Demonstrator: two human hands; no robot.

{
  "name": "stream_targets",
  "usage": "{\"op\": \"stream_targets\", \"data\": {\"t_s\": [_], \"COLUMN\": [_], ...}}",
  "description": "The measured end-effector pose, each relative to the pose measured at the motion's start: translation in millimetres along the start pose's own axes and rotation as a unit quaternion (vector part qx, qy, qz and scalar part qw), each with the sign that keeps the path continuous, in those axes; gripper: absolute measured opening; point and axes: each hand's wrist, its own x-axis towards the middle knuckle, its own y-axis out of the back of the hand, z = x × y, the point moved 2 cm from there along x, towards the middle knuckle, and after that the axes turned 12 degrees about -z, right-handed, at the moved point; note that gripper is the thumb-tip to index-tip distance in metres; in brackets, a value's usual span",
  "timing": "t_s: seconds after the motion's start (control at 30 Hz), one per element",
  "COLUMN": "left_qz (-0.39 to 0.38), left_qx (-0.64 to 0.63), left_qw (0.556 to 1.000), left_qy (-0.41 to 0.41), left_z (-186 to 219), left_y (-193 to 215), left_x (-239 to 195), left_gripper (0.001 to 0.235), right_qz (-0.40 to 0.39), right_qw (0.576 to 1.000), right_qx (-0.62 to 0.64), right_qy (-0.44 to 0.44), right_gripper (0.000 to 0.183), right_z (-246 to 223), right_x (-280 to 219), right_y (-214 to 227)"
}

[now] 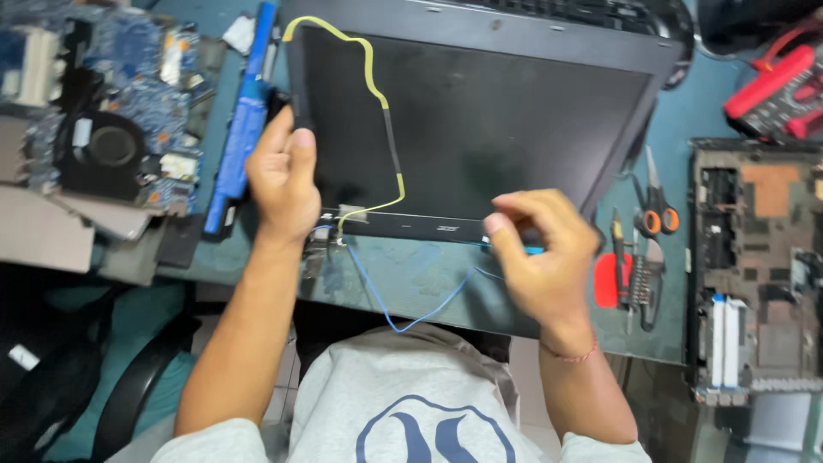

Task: The person handles a disassembled laptop, moving the screen and motherboard on a workbench. They use a utility knife to pry at the screen bezel and then use a screwdriver to remove screws from the laptop's frame.

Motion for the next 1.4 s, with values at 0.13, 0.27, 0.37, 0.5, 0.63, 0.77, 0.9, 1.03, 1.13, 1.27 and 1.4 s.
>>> {"op": "stream_targets", "data": {"t_s": [0.13,0.27,0.37,0.5,0.63,0.77,0.9,1.03,1.13,1.27,1.4], "left_qz": [0.007,-0.003,-0.001,-0.007,-0.003,-0.009,-0.015,-0.014,-0.012,-0.020,-0.019], "left_qx": [0.038,0.042,0.027,0.006,0.004,0.000,-0.003,-0.006,-0.007,0.002,-0.022], "left_qw": [0.999,0.999,0.999,0.999,1.000,0.999,0.999,0.999,0.999,0.999,0.998], "left_qy": [0.006,0.014,0.018,0.031,0.030,0.041,0.049,0.046,0.043,0.043,0.048], "left_z": [23,14,5,0,-3,-18,-22,-10,-13,-18,-18], "left_y": [-5,1,2,2,4,9,13,10,12,11,8], "left_x": [-1,-4,-7,-8,-10,-13,-15,-13,-14,-15,-14], "left_gripper": [0.030,0.031,0.031,0.031,0.031,0.031,0.032,0.031,0.031,0.031,0.032], "right_qz": [-0.136,-0.170,-0.188,-0.199,-0.208,-0.233,-0.252,-0.275,-0.252,-0.226,-0.232], "right_qw": [0.972,0.912,0.886,0.870,0.852,0.855,0.897,0.927,0.958,0.940,0.920], "right_qx": [0.176,0.343,0.393,0.415,0.443,0.425,0.332,0.231,0.125,-0.044,-0.082], "right_qy": [-0.076,-0.149,-0.162,-0.178,-0.186,-0.182,-0.149,-0.104,0.053,0.251,0.306], "right_gripper": [0.029,0.040,0.045,0.051,0.058,0.061,0.056,0.042,0.031,0.030,0.027], "right_z": [-5,-9,-15,-20,-19,-20,-20,-17,-24,-22,-21], "right_x": [-9,-2,3,3,5,4,1,-1,-2,-12,-12], "right_y": [-65,-94,-109,-123,-124,-130,-137,-137,-136,-138,-133]}}
